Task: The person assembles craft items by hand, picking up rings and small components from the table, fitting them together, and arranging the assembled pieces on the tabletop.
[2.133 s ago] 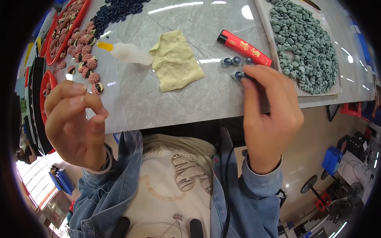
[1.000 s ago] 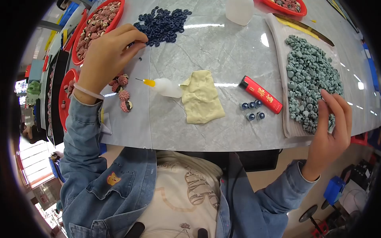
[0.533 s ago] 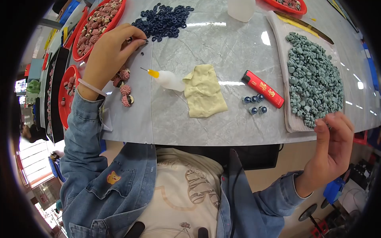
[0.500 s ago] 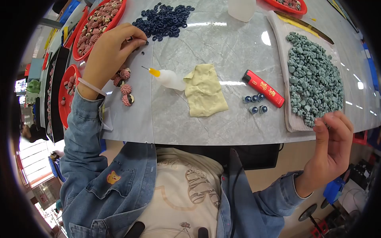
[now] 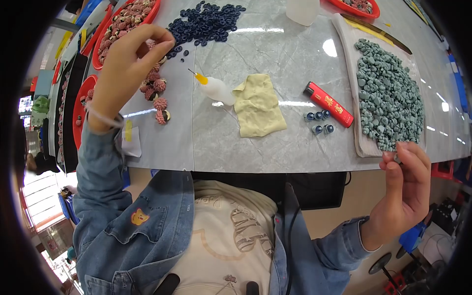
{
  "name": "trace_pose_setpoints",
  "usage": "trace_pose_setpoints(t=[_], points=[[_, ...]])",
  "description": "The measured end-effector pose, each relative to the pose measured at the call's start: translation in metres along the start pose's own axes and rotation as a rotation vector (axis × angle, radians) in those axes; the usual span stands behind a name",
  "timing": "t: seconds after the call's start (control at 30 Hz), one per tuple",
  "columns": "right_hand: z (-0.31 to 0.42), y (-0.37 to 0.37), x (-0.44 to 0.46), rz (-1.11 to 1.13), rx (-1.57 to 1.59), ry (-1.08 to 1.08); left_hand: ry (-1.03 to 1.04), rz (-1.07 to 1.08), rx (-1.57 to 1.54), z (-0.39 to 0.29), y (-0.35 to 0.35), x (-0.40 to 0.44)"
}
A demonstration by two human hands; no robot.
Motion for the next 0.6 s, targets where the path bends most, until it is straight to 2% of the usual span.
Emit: trace_pose_setpoints(t=[0.07, 0.13, 0.17, 0.23, 0.27, 0.33, 0.37, 0.43, 0.6], points=[[0.008, 0.002, -0.003, 0.063, 0.111, -0.015, -0.071, 0.012, -0.049, -0.013, -0.009, -0.017], [0.015, 0.007, -0.005, 0.097, 0.167, -0.010, -0.199, 0.068, -0.427, -0.028, -0.011, -0.041], [0.020, 0.013, -0.008, 0.134, 0.227, -0.009, -0.207, 0.078, -0.428, -0.035, -0.010, -0.051], [0.031, 0.025, -0.013, 0.209, 0.347, -0.004, -0.269, 0.191, -0.728, -0.048, 0.000, -0.069], [0.035, 0.030, -0.014, 0.213, 0.346, 0.008, -0.278, 0.199, -0.731, -0.052, 0.005, -0.075], [0.045, 0.050, -0.016, 0.448, 0.467, -0.049, -0.274, 0.313, -0.902, -0.061, 0.024, -0.085], [0.048, 0.057, -0.016, 0.448, 0.460, -0.038, -0.268, 0.369, -0.991, -0.065, 0.033, -0.088], [0.058, 0.074, -0.020, 0.605, 0.454, -0.057, -0.294, 0.392, -1.042, -0.072, 0.045, -0.089], [0.059, 0.092, -0.028, 0.528, 0.472, -0.046, -0.344, 0.383, -1.130, -0.078, 0.060, -0.092]])
Point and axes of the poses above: each hand's wrist, its own x-axis towards the middle knuckle, its own y-axis out of the palm, z = x × y, the point moved 4 cm from there along x, towards the middle knuckle, and after that the axes turned 1 degree about -y, right-handed, at the moved point
